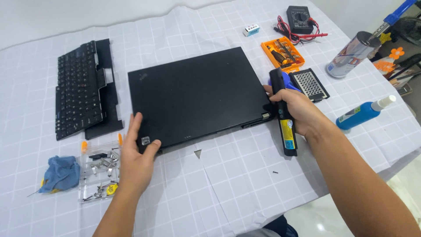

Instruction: The person removes the battery from the back of a black laptop, then flips the device over to open the lid. They proceed to detach the front bezel from the laptop's base, exposing the internal components.

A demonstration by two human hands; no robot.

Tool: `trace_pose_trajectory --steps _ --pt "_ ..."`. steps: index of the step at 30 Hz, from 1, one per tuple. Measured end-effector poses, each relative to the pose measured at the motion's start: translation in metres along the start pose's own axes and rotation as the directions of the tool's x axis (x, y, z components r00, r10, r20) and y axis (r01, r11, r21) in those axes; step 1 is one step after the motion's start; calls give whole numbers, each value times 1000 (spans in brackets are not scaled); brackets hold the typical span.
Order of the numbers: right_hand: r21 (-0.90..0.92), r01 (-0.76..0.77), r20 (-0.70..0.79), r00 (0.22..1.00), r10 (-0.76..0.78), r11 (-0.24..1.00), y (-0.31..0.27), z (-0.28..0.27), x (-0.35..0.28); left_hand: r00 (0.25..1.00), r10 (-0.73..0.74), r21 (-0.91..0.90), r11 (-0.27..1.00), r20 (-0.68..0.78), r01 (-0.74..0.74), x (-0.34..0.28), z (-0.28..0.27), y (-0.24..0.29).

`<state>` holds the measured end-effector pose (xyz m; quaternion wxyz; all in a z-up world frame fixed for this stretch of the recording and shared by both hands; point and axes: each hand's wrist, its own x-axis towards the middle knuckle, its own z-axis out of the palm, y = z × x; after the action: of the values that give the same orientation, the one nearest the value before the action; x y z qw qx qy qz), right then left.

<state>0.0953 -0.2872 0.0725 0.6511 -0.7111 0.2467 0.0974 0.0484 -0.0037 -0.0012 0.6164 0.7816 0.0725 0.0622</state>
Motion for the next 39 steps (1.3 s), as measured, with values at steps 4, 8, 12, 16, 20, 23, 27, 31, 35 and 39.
trace_pose_trajectory --steps 4,8,12,16,20,23,27,31,35,39 --pt "44 20 -9 1000 -20 999 17 -15 27 995 -98 96 991 33 95 -5 1 20" --pt "110 84 -7 996 -84 990 26 -32 39 998 -64 84 995 16 63 -5 3 20" --pt "232 132 -47 991 -125 964 19 -33 20 997 59 84 995 -54 -55 -5 8 8" --pt "538 151 37 979 -202 829 30 -34 22 864 504 294 827 -12 -479 -9 15 5" --pt "722 70 234 911 -338 688 45 -20 27 701 706 297 651 100 -699 -22 31 18" --pt "788 -64 340 874 -346 613 37 0 13 830 472 32 864 297 -503 -28 44 39" --pt "793 -72 350 867 -356 604 36 27 5 767 43 -95 995 640 24 -38 70 32" --pt "620 20 298 919 -258 784 41 41 1 719 -185 -168 906 670 389 -46 80 31" --pt "282 312 424 808 -409 908 55 19 7 722 -230 -307 790 652 530 -43 71 29" --pt "235 360 263 871 -416 903 74 -11 2 870 -120 -112 974 479 196 -43 66 23"
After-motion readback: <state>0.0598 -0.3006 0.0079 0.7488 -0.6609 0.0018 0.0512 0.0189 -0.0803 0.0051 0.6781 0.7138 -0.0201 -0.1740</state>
